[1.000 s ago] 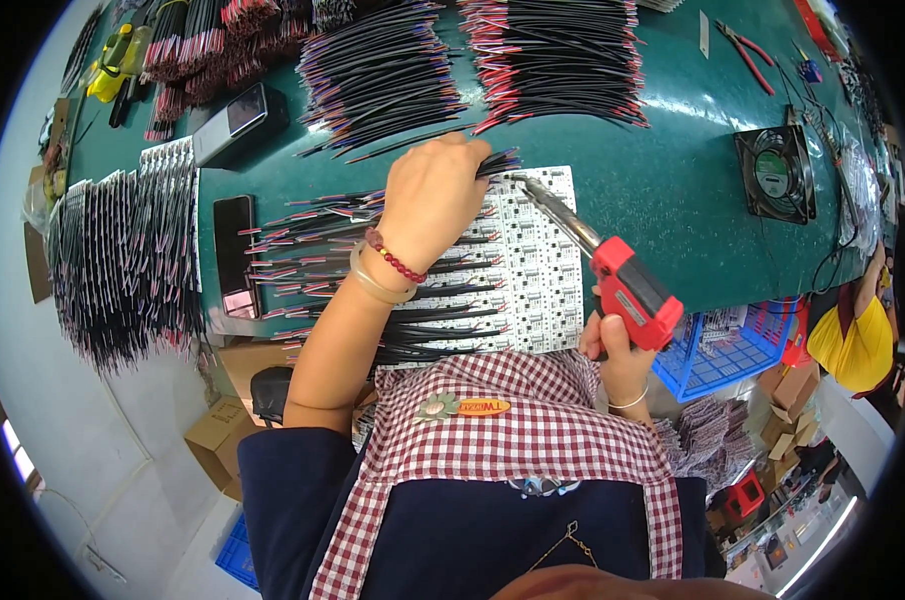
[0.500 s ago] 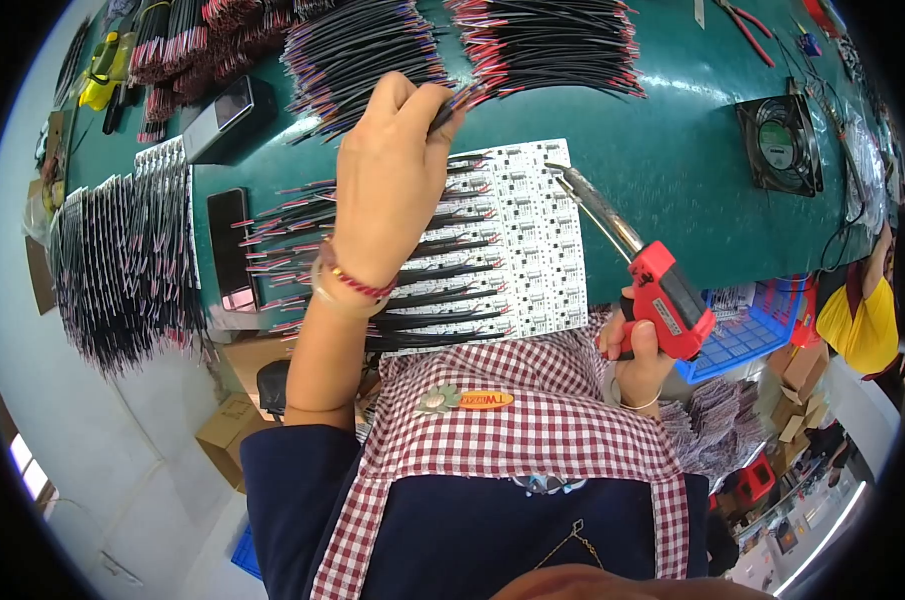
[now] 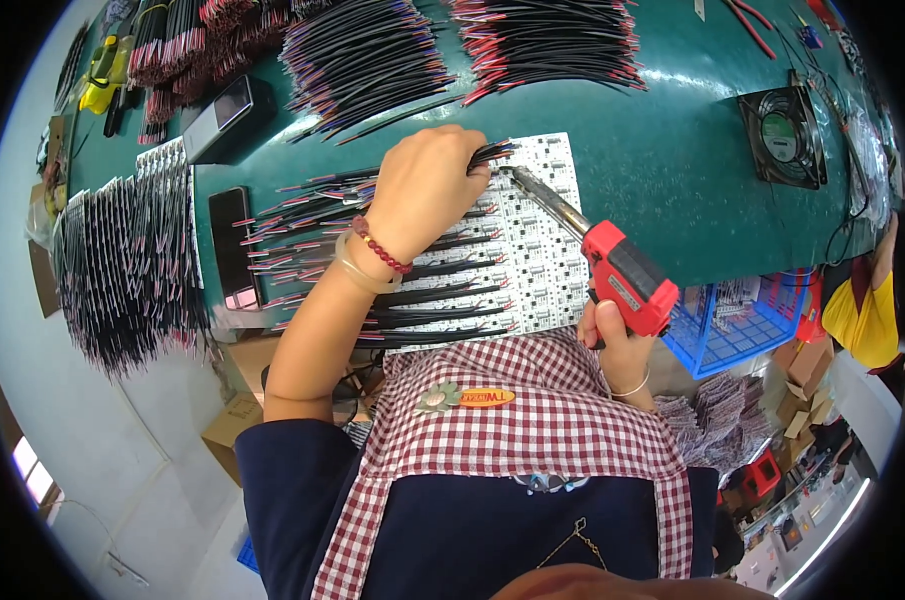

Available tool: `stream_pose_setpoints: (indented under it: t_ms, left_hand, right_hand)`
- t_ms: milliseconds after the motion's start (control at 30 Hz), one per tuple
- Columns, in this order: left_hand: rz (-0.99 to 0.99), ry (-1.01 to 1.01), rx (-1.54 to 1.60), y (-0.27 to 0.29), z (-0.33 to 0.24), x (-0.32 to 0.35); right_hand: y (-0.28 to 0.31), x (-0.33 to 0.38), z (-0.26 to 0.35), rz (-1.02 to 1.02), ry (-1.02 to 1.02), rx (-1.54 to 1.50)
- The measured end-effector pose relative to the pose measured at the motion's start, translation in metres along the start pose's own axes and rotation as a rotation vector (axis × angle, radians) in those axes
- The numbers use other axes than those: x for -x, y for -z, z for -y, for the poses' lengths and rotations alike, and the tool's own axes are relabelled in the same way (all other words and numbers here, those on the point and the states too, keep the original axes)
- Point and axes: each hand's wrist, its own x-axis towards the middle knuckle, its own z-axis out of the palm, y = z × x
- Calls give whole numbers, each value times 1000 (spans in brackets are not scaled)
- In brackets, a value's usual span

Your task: The person solders electrical wires from a wiring harness onto a printed circuit board assembly using a soldering iron, then places the completed assembly into a blue plastic crate.

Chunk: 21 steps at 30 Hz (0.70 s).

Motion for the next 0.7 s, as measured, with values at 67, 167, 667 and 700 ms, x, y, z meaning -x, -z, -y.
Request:
stream_pose_setpoints:
  t_ms: [67,167,667,700]
  left_hand:
    - [3,-1,-13,0,0,-2]
    - [19,-6,-18,3,-2,-4]
    - [27,-2,-43,2,-4,-8]
    - [33,6,-46,2,-4,-8]
  right_hand:
    - [0,0,1,-14,-23,-33]
    - [2,0,-2,-9,-10,3]
    - [-3,1,10,-8,5,89]
    - [-2,1,10,-26,-16,39]
